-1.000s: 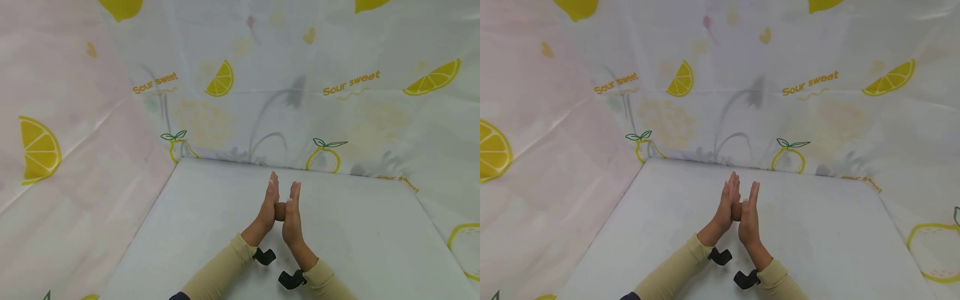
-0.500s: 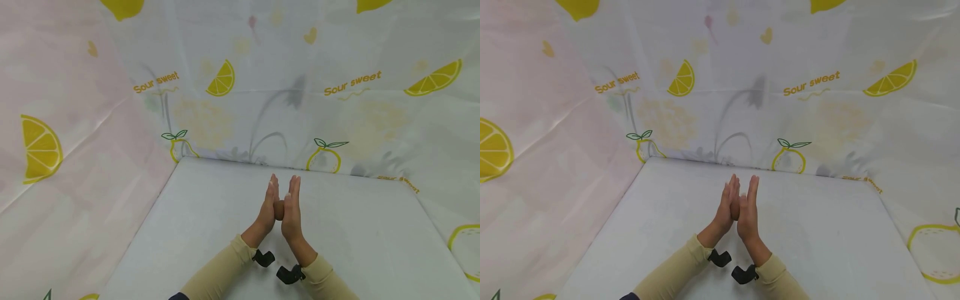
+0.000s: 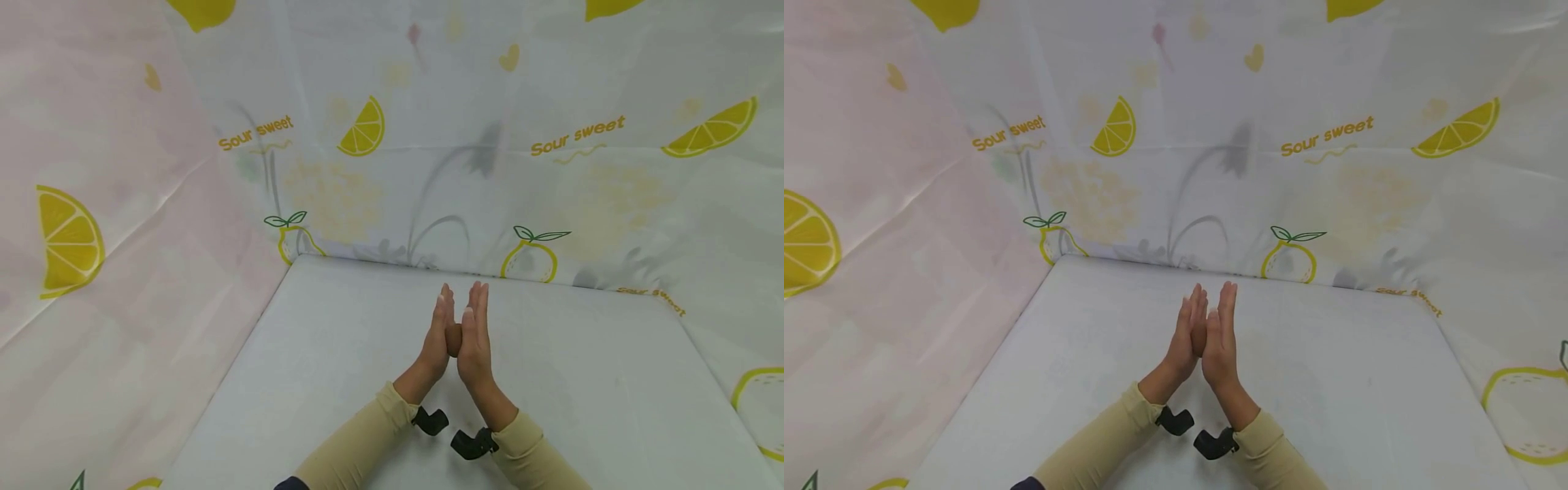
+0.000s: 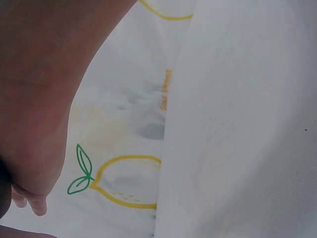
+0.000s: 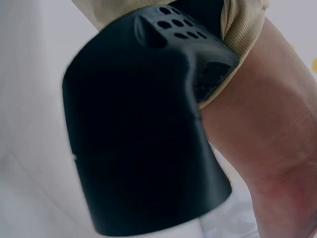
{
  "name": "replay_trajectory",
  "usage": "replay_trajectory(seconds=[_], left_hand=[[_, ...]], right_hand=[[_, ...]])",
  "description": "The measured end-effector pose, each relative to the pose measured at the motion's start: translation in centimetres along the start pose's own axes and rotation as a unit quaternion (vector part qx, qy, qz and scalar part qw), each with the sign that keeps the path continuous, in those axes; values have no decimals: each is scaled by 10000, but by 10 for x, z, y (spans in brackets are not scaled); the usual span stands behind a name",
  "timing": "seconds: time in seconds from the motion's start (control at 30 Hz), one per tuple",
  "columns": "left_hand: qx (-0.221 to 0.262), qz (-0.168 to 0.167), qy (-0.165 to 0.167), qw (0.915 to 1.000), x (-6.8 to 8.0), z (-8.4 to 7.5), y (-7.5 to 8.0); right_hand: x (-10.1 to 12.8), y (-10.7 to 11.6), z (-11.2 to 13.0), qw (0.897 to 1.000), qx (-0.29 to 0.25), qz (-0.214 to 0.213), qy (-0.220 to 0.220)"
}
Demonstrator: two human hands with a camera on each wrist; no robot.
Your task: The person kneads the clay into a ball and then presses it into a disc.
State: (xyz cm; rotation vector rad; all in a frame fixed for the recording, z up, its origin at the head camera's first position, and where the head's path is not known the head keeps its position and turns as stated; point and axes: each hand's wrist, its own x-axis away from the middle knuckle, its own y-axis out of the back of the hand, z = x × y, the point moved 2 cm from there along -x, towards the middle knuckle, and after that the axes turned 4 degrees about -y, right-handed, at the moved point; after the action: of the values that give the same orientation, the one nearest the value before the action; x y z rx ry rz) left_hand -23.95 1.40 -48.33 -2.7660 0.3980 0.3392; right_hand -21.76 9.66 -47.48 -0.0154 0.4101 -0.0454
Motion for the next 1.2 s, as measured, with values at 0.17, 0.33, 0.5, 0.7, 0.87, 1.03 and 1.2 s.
replay_trajectory(seconds=[0.17, 0.33, 0.5, 0.7, 0.87, 1.03, 1.2], left_hand=[[-15, -72, -59, 10000, 0, -1, 0], [-84, -154, -41, 9998, 0, -4, -1], [-137, -287, 0, 9995, -1, -4, -1], [-134, -357, 44, 9993, -2, -1, 0], [-226, -390, 9, 9990, -2, -1, -1], [-499, -609, -92, 9969, -4, 2, -2], [-828, -797, -166, 9932, -5, 4, -1]], right_hand=[[0, -1, 1, 9999, -100, -30, -20], [0, 0, 1, 9998, -31, -160, 126], [-1, 2, -1, 9993, 17, -287, 248], [-1, 5, -3, 9985, -35, -452, 296], [-4, 8, -5, 9979, -8, -592, 268], [-7, 13, -8, 9974, 58, -708, 134], [-9, 16, -10, 9966, 183, -797, 67]])
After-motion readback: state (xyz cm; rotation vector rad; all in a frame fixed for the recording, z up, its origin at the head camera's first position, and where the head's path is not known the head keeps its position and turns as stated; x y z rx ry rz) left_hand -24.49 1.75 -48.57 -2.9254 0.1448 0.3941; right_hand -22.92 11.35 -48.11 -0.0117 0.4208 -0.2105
